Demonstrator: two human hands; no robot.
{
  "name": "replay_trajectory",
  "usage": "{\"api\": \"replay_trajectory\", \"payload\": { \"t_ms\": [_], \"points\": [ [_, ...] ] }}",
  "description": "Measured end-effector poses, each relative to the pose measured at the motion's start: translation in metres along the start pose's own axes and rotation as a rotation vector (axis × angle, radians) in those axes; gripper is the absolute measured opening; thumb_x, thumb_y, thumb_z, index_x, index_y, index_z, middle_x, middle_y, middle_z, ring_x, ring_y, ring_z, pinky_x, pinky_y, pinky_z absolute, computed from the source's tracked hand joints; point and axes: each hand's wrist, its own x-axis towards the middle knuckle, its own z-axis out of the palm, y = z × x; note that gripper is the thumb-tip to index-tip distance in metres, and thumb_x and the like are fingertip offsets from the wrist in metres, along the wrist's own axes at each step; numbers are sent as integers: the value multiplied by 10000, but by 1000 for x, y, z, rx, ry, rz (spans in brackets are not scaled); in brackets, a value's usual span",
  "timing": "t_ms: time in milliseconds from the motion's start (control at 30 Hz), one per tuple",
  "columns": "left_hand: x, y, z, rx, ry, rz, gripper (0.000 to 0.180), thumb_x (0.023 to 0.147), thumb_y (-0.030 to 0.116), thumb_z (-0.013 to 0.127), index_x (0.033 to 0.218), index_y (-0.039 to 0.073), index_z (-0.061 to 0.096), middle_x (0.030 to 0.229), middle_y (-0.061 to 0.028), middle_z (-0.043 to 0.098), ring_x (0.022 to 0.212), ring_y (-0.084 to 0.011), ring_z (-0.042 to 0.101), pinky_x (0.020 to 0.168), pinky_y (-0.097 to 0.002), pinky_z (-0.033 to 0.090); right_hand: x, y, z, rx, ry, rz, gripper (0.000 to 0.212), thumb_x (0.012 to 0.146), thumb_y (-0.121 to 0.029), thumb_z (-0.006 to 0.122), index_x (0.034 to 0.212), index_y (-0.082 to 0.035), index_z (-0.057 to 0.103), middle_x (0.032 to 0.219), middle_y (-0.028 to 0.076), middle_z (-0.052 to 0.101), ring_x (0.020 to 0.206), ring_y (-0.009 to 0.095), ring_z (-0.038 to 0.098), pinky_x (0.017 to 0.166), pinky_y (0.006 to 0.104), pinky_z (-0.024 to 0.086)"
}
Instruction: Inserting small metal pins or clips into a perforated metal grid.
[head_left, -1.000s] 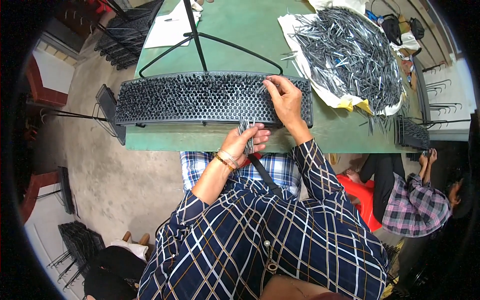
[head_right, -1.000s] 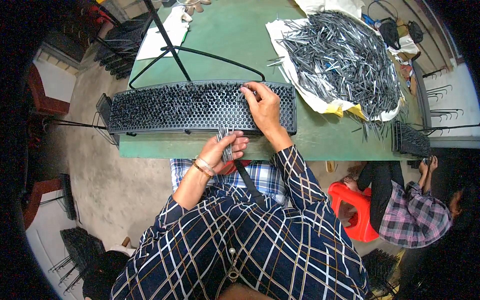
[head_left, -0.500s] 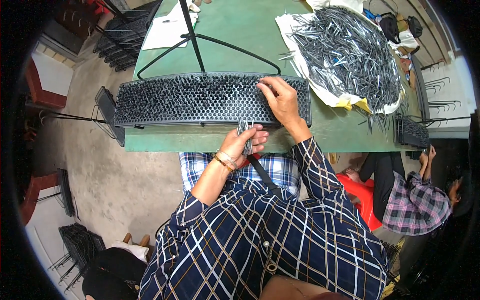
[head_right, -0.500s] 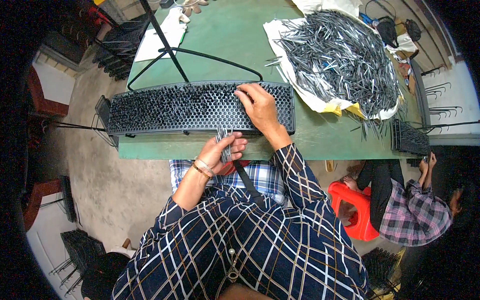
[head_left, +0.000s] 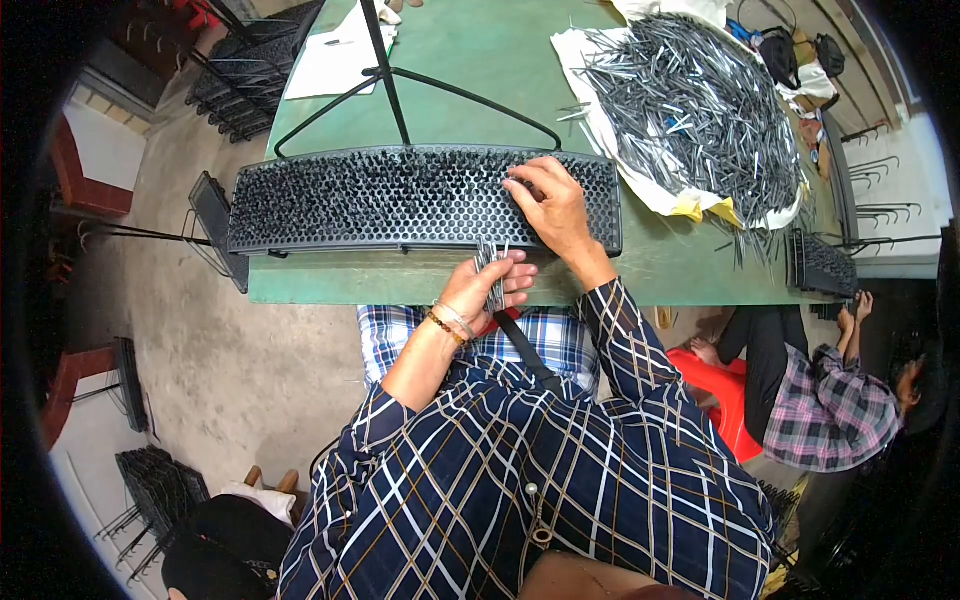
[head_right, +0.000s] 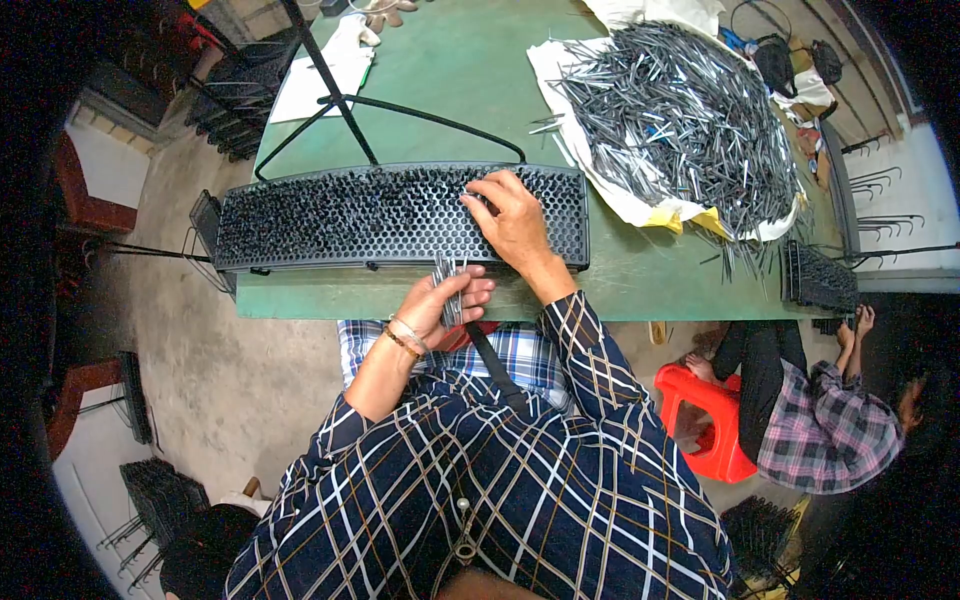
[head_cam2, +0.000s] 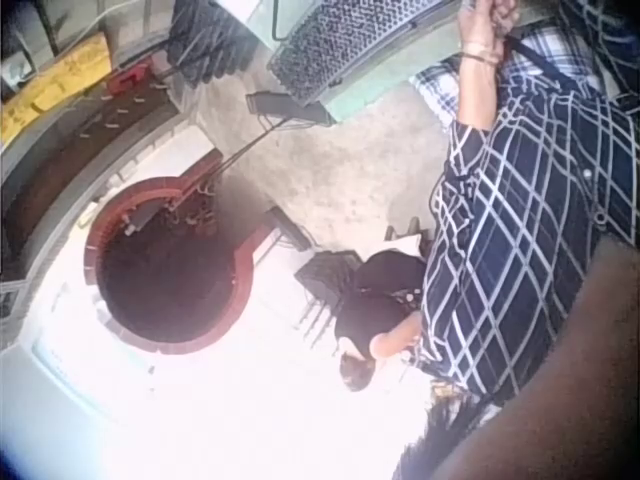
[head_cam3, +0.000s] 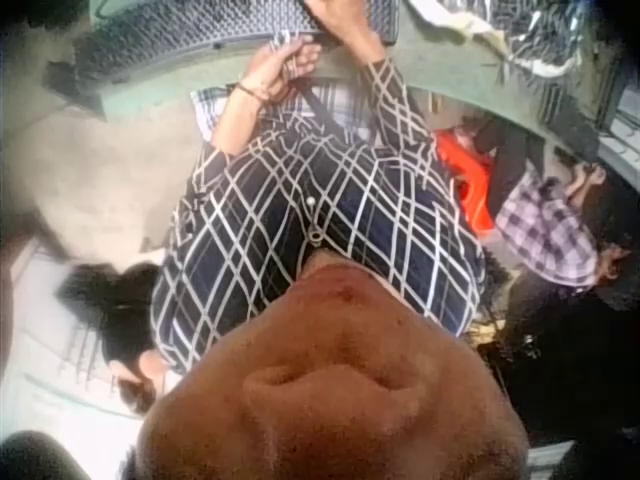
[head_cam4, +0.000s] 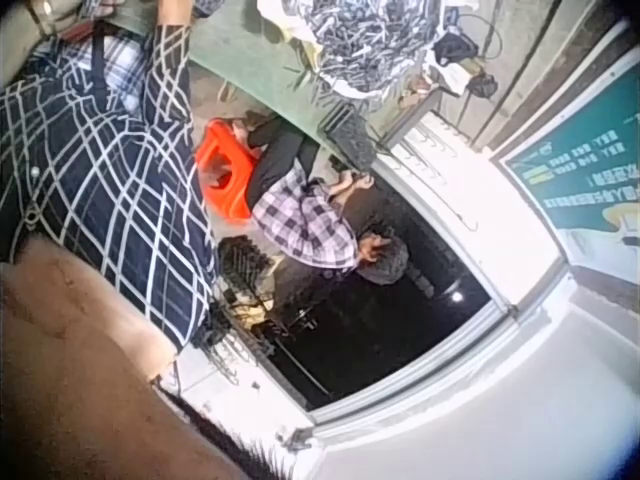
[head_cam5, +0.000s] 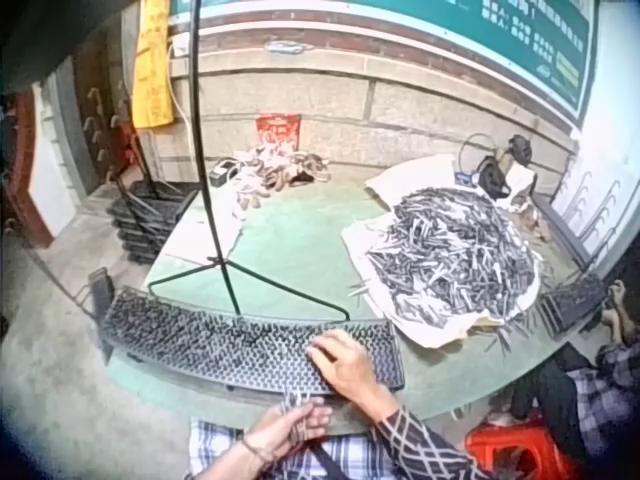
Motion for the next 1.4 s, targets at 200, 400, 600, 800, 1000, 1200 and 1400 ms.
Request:
{"api": "replay_trajectory", "payload": {
  "t_ms": [200, 400, 600, 800, 1000, 1200, 1400],
  "points": [
    [2, -2, -4, -18, -26, 3, 265, 909, 121, 505, 1134, -20, 516, 1009, -158, 630, 866, -203, 636, 702, -304, 552, 0, -2, 0, -1, 11, 78, 173, 752, -92, 704, 914, -42, 671, 871, 57, 599, 568, 104, 525, 496, 228, 435],
    [2, -1, -3, -33, -39, -7, 267, 910, 108, 496, 1142, -25, 506, 1031, -166, 623, 898, -214, 631, 739, -321, 550, -2, 1, -2, -28, 43, 13, 155, 749, -110, 710, 885, -43, 679, 857, 68, 601, 651, 145, 583, 532, 244, 464],
    [2, -2, -2, -25, -36, -7, 263, 909, 100, 496, 1136, -32, 505, 1029, -173, 621, 891, -217, 634, 739, -323, 553, -2, 0, -5, -53, 36, 33, 165, 737, -134, 721, 867, -41, 682, 835, 81, 605, 674, 177, 596, 555, 265, 477],
    [2, -5, -4, -44, -56, -4, 261, 908, 101, 503, 1131, -35, 505, 1035, -183, 616, 908, -228, 632, 761, -341, 555, -2, 2, -3, -57, 69, 43, 150, 746, -128, 713, 857, -34, 678, 834, 81, 605, 663, 174, 593, 558, 269, 476],
    [-1, -4, 0, -12, -61, -36, 260, 914, 118, 499, 1140, -11, 508, 1065, -177, 606, 953, -244, 619, 781, -385, 552, -3, 2, -6, -69, 68, 77, 120, 777, -125, 684, 852, -31, 676, 820, 86, 598, 652, 192, 591, 549, 287, 470],
    [-2, -2, -1, 4, -74, -74, 287, 929, 170, 485, 1182, 33, 488, 1097, -165, 590, 971, -245, 608, 783, -402, 547, -6, -3, -5, -137, 92, 30, 115, 781, -129, 681, 842, -32, 671, 804, 92, 590, 660, 217, 595, 550, 303, 474],
    [0, -1, -2, 7, -79, -67, 315, 915, 151, 517, 1205, 37, 467, 1074, -150, 602, 931, -203, 615, 753, -347, 550, -4, 2, -2, -181, 120, 2, 108, 769, -122, 688, 819, -29, 667, 809, 90, 593, 665, 223, 600, 540, 308, 480]
  ]
}}
